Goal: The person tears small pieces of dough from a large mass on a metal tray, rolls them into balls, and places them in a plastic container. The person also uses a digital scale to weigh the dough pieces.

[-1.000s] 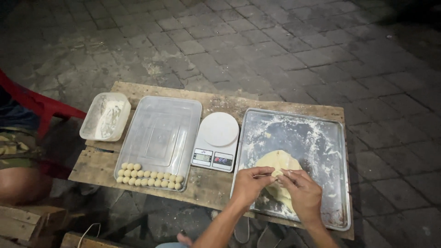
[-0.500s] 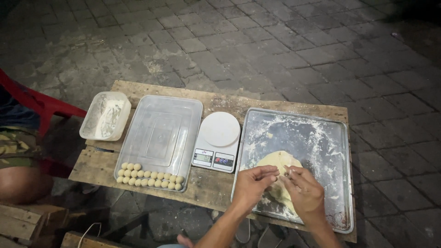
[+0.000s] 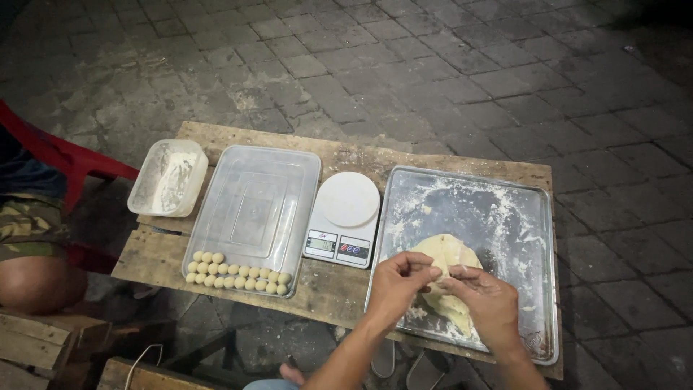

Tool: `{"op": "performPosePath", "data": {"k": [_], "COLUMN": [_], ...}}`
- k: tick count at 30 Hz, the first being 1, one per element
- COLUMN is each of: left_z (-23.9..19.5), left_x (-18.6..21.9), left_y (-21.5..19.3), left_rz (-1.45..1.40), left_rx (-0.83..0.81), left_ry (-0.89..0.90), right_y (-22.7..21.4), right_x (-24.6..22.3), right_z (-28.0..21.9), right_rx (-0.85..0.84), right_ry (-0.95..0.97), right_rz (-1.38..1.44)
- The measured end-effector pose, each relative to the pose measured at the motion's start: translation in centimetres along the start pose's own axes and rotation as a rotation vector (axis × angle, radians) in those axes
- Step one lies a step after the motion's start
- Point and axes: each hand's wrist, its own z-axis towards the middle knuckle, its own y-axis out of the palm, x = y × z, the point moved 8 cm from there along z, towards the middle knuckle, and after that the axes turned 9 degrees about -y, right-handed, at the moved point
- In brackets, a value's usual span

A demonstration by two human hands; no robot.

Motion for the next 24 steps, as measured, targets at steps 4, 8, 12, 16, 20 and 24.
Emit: {"op": "performPosePath", "data": {"k": [4, 8, 12, 16, 20, 24], "left_z": [0.6, 0.3, -0.3, -0.9, -0.5, -2.0], "left_x": [-1.2, -2.9, -1.8, -0.9, -2.4, -2.1], "left_y": [0.5, 1.3, 1.1, 1.5, 1.0, 1.4], "left_rz": [-0.308, -0.452, -0.339, -0.126, -0.264, -0.279], "left_rx": [-0.106, -0.193, -0.221, -0.203, -0.01, 0.069], "left_ry": [-0.117, -0.382, -0.368, -0.282, -0.305, -0.333], "right_y": [-0.9, -0.9, -0.6, -0.1, 0.6, 1.8], "right_x": [2.6, 2.7, 2.4, -0.8, -3.3, -4.6], "right_z": [1.7, 1.4, 1.1, 0.4, -1.7, -4.2], "right_rx": [-0.144, -0.166, -0.22, -0.133, -0.068, -0.014], "right_ry": [-0.027, 0.012, 0.005, -0.364, -0.887, -1.207], "right_rz": [0.095, 0.142, 0.0, -0.125, -0.549, -0.69]}}
